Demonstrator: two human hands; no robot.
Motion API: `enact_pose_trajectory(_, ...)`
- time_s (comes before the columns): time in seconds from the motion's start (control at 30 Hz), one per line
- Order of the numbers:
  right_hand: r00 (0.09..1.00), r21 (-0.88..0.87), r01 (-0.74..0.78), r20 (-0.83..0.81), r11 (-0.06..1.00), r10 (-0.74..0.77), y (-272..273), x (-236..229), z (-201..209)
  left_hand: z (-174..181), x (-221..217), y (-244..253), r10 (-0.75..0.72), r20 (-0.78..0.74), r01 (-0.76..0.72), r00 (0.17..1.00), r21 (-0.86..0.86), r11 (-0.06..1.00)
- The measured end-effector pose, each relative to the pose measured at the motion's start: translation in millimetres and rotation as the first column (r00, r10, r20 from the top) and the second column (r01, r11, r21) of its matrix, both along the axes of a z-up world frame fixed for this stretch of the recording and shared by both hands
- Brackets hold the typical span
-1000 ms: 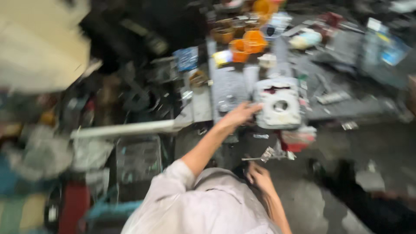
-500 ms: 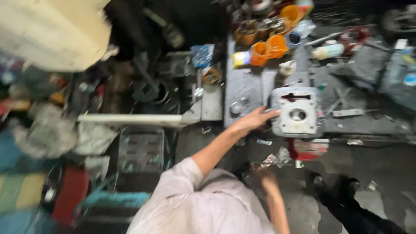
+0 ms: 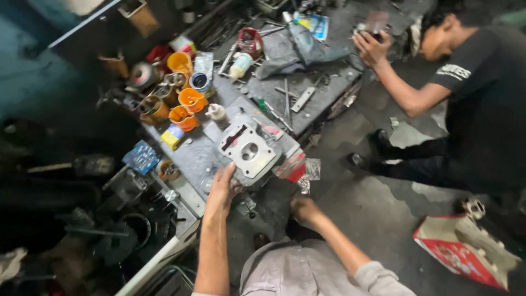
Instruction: The person uses a T-handle wrench to tighten a bolt on a metal engine component, then wipes the part with a cloth. They continue tightening the bolt and later place the component into a bench vise.
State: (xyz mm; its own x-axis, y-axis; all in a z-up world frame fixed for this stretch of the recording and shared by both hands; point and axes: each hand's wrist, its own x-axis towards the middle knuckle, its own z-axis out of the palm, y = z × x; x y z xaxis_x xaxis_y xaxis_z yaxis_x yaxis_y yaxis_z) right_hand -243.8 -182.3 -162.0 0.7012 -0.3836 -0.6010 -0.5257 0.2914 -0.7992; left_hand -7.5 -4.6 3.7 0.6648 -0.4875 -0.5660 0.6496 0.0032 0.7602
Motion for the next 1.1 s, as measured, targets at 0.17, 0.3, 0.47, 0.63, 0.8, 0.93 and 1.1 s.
enact_pose_trajectory(0.17, 0.963, 0.067, -0.270, 0.033, 0.961, 0.268, 49, -21, -6, 9, -2, 3, 0.015, -0.005, -0.016, 1.000, -0.275, 0.961)
enact_pose_trajectory(0.3, 0.933, -0.117, -0.311, 0.154, 0.943, 0.327, 38, -2, -2, 14, -11, 13, 0.061, 0.012, -0.056, 0.998, -0.252, 0.966)
enact_pose_trajectory(0.47, 0.896, -0.029, -0.405, 0.188, 0.914, 0.403, 60, 10, -16, 15, -48, 22, 0.052, -0.158, -0.095, 0.986, -0.276, 0.956)
enact_pose_trajectory(0.63, 0.879, -0.015, -0.439, 0.200, 0.899, 0.432, 73, 19, -19, 26, -69, 6, 0.012, -0.180, -0.045, 0.984, -0.178, 0.983)
enact_pose_trajectory(0.8, 0.885, 0.001, -0.421, 0.218, 0.907, 0.411, 74, 22, 9, 39, -67, -8, -0.038, -0.167, 0.010, 0.985, -0.163, 0.987)
enact_pose_trajectory(0.93, 0.902, 0.161, -0.349, 0.325, 0.923, 0.284, 87, 17, 53, 52, -53, 3, -0.032, -0.070, 0.012, 0.997, -0.262, 0.965)
enact_pose_trajectory(1.1, 0.959, -0.204, 0.019, 0.282, 0.979, 0.040, 9, -19, 99, 67, -31, 24, 0.101, 0.002, -0.097, 0.995, -0.255, 0.962)
